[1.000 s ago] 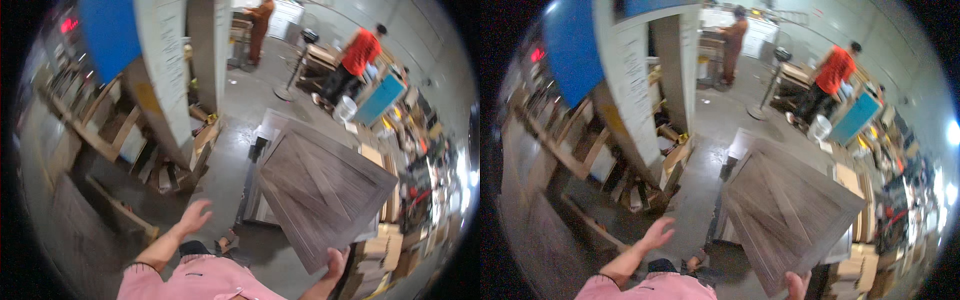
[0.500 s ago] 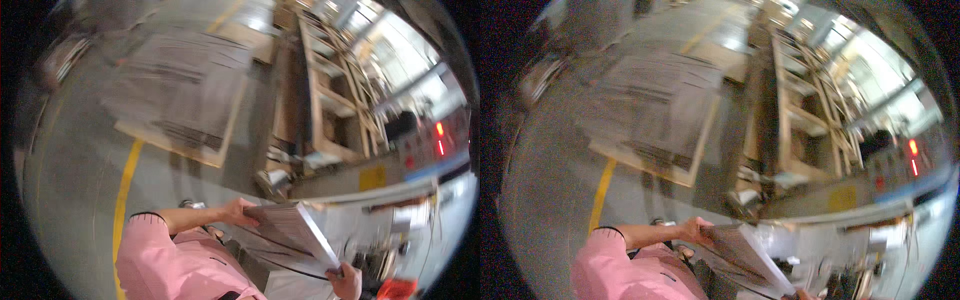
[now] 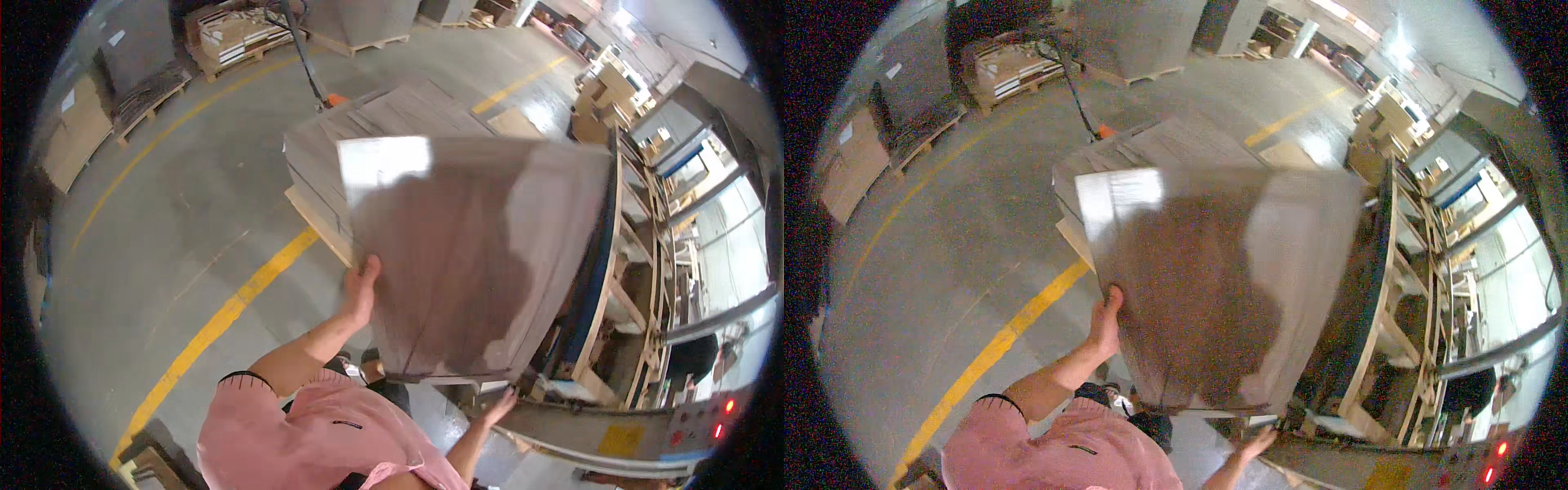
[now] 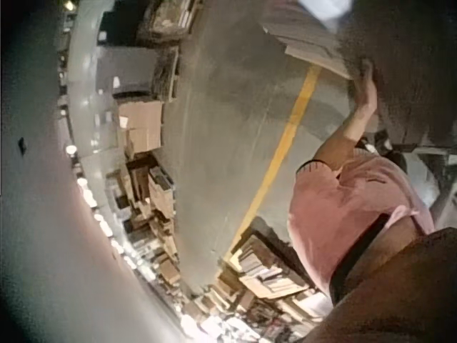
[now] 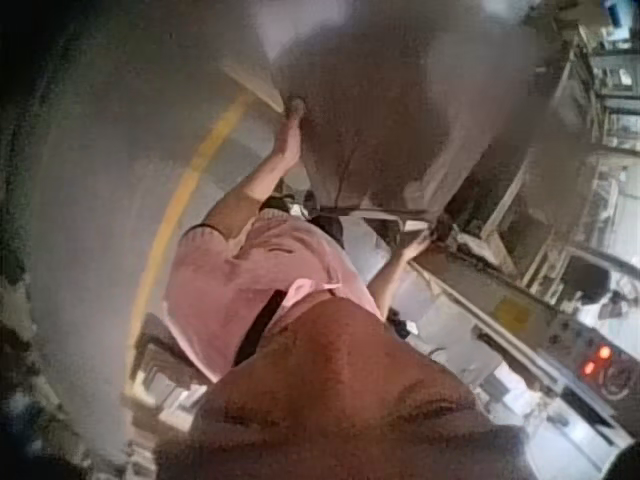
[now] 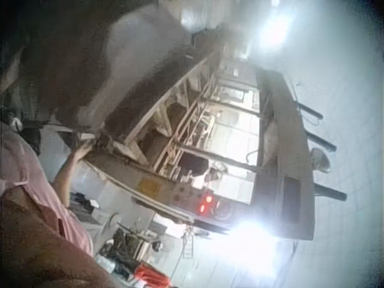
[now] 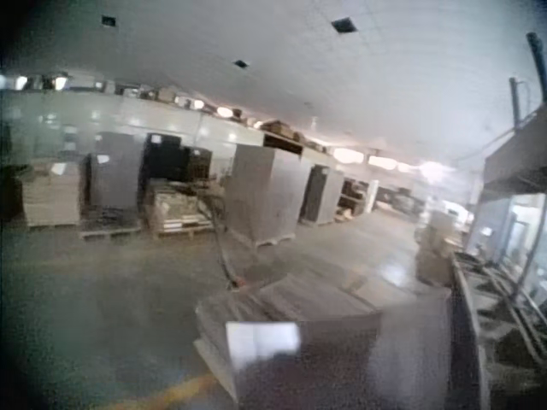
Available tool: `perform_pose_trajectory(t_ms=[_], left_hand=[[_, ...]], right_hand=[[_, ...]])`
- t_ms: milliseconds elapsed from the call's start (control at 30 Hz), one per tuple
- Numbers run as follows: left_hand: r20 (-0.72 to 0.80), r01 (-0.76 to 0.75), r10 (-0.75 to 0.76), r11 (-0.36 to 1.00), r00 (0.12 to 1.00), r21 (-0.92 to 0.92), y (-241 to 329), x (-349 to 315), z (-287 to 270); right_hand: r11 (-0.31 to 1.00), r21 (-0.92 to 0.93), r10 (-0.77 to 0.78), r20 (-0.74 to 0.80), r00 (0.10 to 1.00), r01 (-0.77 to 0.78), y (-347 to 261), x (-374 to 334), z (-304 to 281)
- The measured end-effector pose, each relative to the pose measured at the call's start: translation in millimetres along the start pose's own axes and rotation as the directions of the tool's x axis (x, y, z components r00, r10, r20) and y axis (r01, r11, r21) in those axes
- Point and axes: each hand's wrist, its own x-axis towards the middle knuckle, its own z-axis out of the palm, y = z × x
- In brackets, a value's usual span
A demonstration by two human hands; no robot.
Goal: The person navigates a pallet jack through a workshop, wipes a machine roller with a cloth, stacks wooden panels by hand, and pulls the pallet jack loaded with the panels across the room.
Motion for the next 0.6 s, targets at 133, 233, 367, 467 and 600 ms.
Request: perform_pose_trajectory(t_ms=[133, 233, 367, 467, 600], left_hand=[[-0.069, 0.268, -0.284, 0.946, 0.956, -0.182, 22, 9, 45], [0.040, 0.251, -0.252, 0.915, 0.967, -0.316, -10, 25, 60], [-0.012, 0.354, -0.388, 0.852, 0.922, -0.386, -38, 43, 81], [-0.071, 0.430, -0.491, 0.816, 0.868, -0.386, -88, 75, 69], [-0.164, 0.440, -0.506, 0.839, 0.847, -0.321, -112, 103, 73]], right_hand=[[0.650, 0.515, 0.292, 0.509, 0.810, -0.558, -5, -6, 52], [0.809, 0.404, 0.216, 0.471, 0.855, -0.427, -71, 47, 70], [0.939, 0.264, 0.095, 0.422, 0.901, -0.223, -115, 87, 78], [0.952, 0.228, 0.096, 0.410, 0.907, -0.204, -77, 123, 95], [0.936, 0.189, 0.196, 0.421, 0.886, -0.297, -84, 139, 113]])
